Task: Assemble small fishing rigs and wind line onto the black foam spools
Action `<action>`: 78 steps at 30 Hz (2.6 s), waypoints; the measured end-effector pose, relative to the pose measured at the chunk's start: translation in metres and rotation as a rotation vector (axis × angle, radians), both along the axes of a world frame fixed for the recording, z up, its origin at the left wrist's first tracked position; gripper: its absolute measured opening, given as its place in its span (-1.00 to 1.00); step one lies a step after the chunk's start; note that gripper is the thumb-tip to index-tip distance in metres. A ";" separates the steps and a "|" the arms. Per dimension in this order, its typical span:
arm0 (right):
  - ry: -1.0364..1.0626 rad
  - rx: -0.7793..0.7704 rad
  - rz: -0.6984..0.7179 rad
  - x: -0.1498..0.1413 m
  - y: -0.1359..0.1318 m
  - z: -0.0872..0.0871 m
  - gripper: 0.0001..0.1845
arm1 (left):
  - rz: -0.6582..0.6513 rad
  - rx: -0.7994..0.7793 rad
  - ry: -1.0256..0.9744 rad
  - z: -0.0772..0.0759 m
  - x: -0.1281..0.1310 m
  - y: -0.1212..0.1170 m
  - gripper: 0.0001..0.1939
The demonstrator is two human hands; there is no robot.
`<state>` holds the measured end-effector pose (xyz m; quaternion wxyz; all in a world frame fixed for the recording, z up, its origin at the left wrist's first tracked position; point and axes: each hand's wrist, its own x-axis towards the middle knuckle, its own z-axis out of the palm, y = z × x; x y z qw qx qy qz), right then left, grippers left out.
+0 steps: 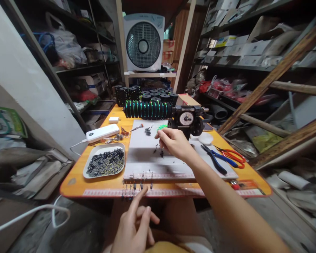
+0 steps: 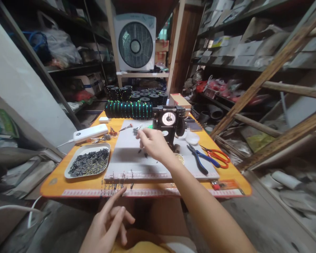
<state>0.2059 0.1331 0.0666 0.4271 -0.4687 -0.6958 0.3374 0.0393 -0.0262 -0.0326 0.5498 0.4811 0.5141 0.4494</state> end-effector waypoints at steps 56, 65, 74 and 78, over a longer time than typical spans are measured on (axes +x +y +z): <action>0.138 -0.231 0.211 0.016 -0.061 0.020 -0.59 | -0.264 0.203 -0.240 0.073 0.031 0.060 -0.67; 0.499 -0.533 0.410 0.018 -0.055 0.014 -0.62 | -0.335 0.203 -0.244 0.069 0.033 0.073 -0.71; 0.986 -0.882 0.289 -0.005 -0.055 0.001 -0.52 | -0.235 -0.034 -0.617 0.059 0.035 0.051 -0.71; 1.012 -0.839 0.304 -0.009 -0.056 -0.003 -0.54 | -0.199 -0.075 -0.646 0.060 0.032 0.043 -0.73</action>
